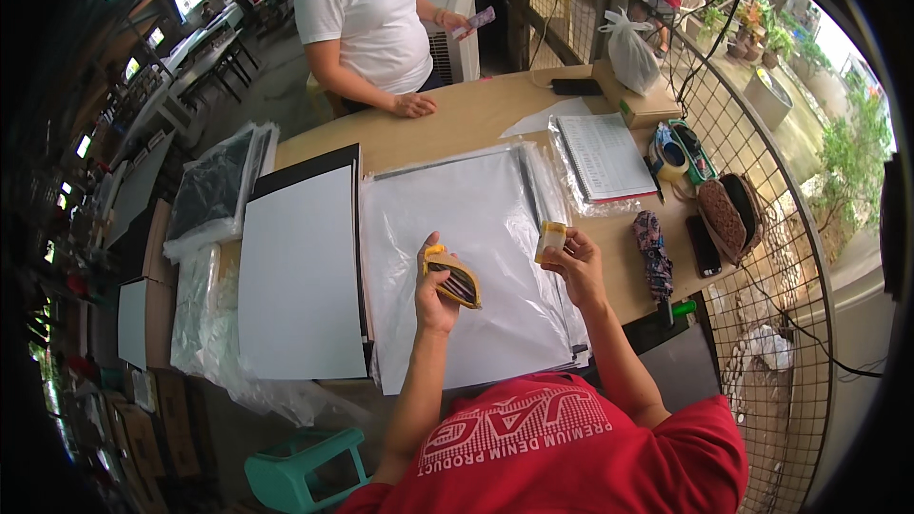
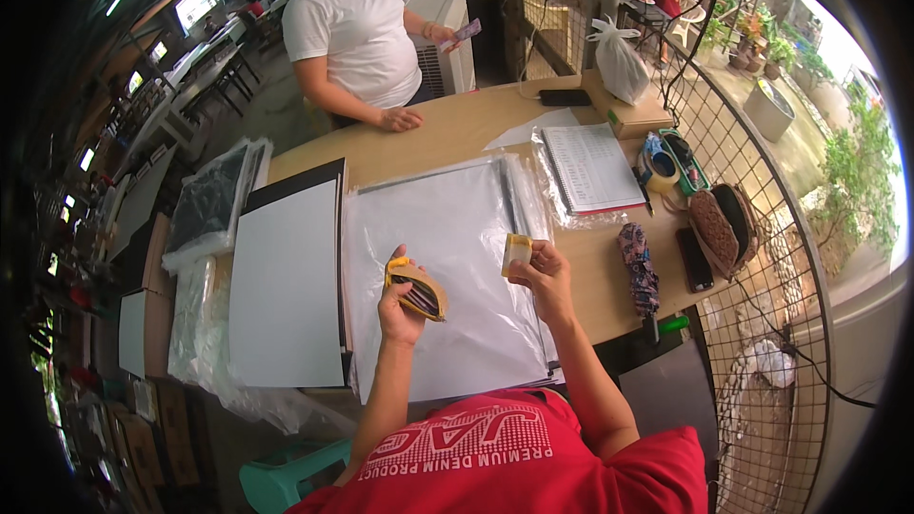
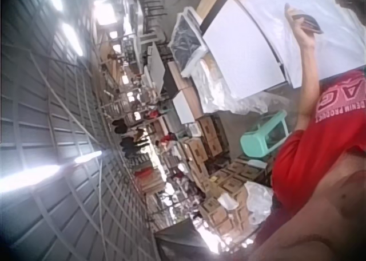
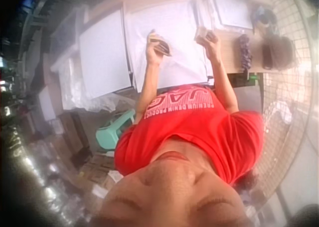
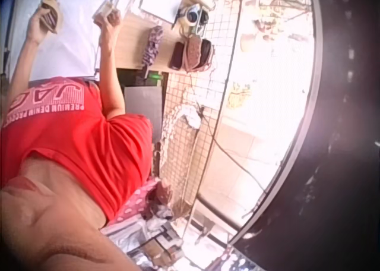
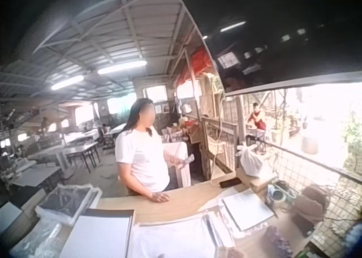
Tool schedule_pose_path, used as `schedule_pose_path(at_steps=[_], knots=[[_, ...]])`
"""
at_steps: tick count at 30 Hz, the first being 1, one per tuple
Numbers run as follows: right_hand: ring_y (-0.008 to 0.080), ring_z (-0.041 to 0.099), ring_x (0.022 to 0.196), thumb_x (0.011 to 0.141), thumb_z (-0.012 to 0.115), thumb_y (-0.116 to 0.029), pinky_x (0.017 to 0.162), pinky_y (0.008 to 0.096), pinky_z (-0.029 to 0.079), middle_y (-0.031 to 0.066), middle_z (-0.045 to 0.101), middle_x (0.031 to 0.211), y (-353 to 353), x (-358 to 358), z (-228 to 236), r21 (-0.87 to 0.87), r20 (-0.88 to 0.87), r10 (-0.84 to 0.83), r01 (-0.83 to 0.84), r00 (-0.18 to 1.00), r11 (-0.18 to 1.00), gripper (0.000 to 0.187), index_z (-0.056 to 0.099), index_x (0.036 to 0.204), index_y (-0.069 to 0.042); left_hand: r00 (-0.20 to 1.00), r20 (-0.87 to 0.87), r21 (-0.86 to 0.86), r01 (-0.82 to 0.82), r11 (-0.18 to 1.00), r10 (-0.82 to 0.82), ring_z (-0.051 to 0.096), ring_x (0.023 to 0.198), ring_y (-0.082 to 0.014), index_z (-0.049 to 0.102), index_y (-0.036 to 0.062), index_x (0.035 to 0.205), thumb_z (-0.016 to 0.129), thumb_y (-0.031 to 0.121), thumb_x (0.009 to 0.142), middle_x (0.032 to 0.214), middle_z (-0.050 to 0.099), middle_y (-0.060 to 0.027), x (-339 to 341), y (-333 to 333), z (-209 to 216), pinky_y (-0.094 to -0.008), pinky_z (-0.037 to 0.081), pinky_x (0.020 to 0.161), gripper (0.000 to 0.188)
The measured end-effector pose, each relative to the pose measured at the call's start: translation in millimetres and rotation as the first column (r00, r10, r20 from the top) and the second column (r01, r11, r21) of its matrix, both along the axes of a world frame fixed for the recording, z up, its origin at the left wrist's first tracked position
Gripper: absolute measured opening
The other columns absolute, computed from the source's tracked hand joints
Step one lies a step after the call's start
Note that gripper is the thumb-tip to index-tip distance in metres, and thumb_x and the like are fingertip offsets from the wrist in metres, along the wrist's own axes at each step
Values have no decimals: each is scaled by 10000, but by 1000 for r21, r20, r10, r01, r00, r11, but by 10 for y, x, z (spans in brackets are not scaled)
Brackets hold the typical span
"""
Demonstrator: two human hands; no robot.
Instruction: The person removes protective plastic from black panels, slides them into new plastic bags, and then takes several bank notes from another person, organizing them before placing them into a small brown wallet.
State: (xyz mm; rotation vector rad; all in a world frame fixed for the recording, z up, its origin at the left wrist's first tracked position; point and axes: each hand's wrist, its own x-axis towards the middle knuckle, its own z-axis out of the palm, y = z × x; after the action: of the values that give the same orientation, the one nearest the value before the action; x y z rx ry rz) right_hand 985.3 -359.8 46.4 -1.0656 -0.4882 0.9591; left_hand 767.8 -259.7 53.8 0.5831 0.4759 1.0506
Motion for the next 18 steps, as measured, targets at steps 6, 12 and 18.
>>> schedule_pose_path(at_steps=[6,12,18], knots=[[129,641,744,815,682,-13,667,265,531,81,669,866,-3,-98,107,33,51,10,-12,999,999,197,598,993,-1,991,-133,30,-13,999,17,527,991,-145,454,128,1327,599,37,810,1074,502,-22,-4,37,-61,-311,481,892,545],[132,644,734,814,678,14,662,268,543,98,670,862,-3,-228,148,61,158,58,-68,986,996,191,587,981,32,949,-308,44,-64,997,74,552,896,-143,455,108,1275,540,-59,753,1029,508,-51,55,-8,-3,-265,515,769,554],[145,652,874,825,659,66,774,279,542,87,662,925,-5,-601,236,76,234,156,-178,960,981,136,594,932,14,931,-357,35,-69,997,77,541,878,-152,449,89,1217,514,-61,748,1004,500,-60,103,-58,-70,-275,496,775,498]])
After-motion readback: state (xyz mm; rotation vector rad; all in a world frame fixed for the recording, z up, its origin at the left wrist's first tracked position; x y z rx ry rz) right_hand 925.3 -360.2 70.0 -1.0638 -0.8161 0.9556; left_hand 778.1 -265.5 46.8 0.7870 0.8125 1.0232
